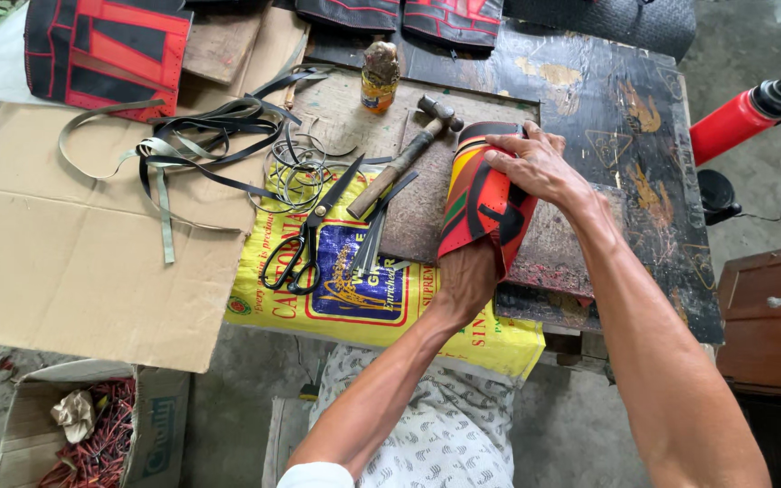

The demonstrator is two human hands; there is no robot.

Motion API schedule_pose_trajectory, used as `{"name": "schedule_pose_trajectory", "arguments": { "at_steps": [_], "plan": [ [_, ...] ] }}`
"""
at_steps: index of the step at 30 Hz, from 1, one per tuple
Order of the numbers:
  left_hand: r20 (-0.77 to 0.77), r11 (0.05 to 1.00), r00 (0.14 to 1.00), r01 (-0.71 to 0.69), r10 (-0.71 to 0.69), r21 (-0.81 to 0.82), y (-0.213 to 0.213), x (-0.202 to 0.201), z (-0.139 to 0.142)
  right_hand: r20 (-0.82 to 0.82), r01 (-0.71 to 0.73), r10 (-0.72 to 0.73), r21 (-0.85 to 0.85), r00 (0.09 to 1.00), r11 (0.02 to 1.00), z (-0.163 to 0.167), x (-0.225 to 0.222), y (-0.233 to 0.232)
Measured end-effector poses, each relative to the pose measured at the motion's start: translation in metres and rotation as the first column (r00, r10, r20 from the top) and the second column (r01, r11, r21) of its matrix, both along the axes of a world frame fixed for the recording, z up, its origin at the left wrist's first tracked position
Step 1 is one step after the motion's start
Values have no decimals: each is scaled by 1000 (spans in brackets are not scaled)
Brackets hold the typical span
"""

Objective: The person folds and presses a colorful patchwork leather bag body on a workbench, aligning its edges and seams. They use shears to trim a strap, fit a small strip along the top edge, and repeatedly turn and press the bag to shape it.

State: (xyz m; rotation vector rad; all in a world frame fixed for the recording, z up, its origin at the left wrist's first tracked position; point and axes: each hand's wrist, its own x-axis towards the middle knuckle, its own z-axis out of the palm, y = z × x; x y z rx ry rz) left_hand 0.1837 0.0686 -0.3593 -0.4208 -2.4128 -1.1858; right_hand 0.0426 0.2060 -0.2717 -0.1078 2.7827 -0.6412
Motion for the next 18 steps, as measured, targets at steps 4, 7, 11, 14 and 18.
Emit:
{"name": "schedule_pose_trajectory", "arguments": {
  "at_steps": [4,7,11,14,18],
  "plan": [
    [-27,998,999,-22,20,-51,11,-11,-9,-10,-9,9,-14,1000,1000,-1,-5,6],
    [34,975,999,-8,16,-223,18,-16,-15,-18,-18,18,-28,1000,999,-5,-12,14],
    [-72,935,997,-7,-20,-356,22,-21,-19,-34,-29,28,-40,999,999,-8,-19,27],
    [-26,830,998,35,-59,-557,24,-29,-22,-23,-22,21,-17,1000,1000,-11,-23,33],
    [13,734,997,65,-76,-676,33,-33,-28,0,-12,12,-85,1000,996,-10,-22,37]
  ]
}}
